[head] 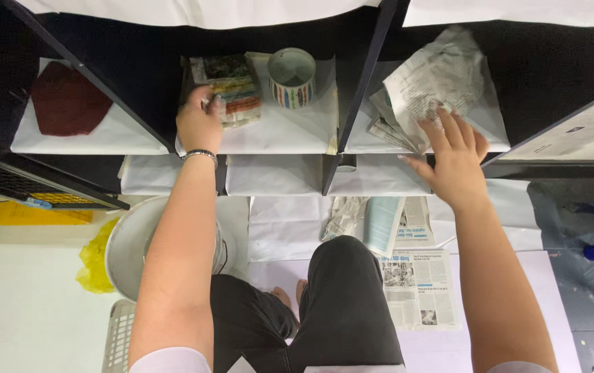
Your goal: The person sits on the floor and wraps small ceramic items, including a bowl and a cup, with newspaper. They fold the paper around each item and place the wrapped pieces into a nearby basket.
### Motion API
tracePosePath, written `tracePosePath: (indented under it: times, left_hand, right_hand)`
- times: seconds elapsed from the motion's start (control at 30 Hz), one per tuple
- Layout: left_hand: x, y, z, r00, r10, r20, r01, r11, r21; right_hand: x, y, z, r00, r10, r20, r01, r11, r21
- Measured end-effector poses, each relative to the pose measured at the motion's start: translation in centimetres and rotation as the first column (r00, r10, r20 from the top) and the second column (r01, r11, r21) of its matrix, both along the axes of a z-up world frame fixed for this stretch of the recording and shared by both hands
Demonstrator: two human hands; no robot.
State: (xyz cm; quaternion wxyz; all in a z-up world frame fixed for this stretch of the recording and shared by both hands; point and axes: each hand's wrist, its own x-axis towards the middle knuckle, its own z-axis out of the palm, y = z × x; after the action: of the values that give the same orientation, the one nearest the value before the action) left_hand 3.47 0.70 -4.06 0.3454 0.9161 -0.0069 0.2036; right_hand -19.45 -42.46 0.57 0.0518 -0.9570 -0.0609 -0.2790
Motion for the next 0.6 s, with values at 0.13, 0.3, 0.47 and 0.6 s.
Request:
tracePosePath:
  times: [0.13,0.3,0.47,0.6]
  left_hand:
    - [-4.1,-1.5,2.2,0.989,-0.066,0.130,0.127,0.829,-0.544]
    - [-18.9,-3.1,1.2,0.966,-0.064,0.249,0.207,0.769,-0.605]
    - [-32.6,-5.7,-1.1,0.974,-0.208,-0.093,0.123,0.826,-0.550]
    - [-35.5,-4.7,-1.1,0.900,-0.414,0.140,0.434,0.808,-0.398]
  right_hand:
    - [-3.3,2.2,-1.1,0.991,-0.064,0.120,0.049,0.991,0.126]
    - [-9.1,9.4,-2.2,0.982,0.139,0.125,-0.180,0.886,0.427]
    - [-12.8,17.6,-2.7,0.827,0.526,-0.199,-0.161,0.560,0.812]
    - [-15.1,20.0,-8.0,0.797,0.578,-0.173,-0.067,0.370,0.927]
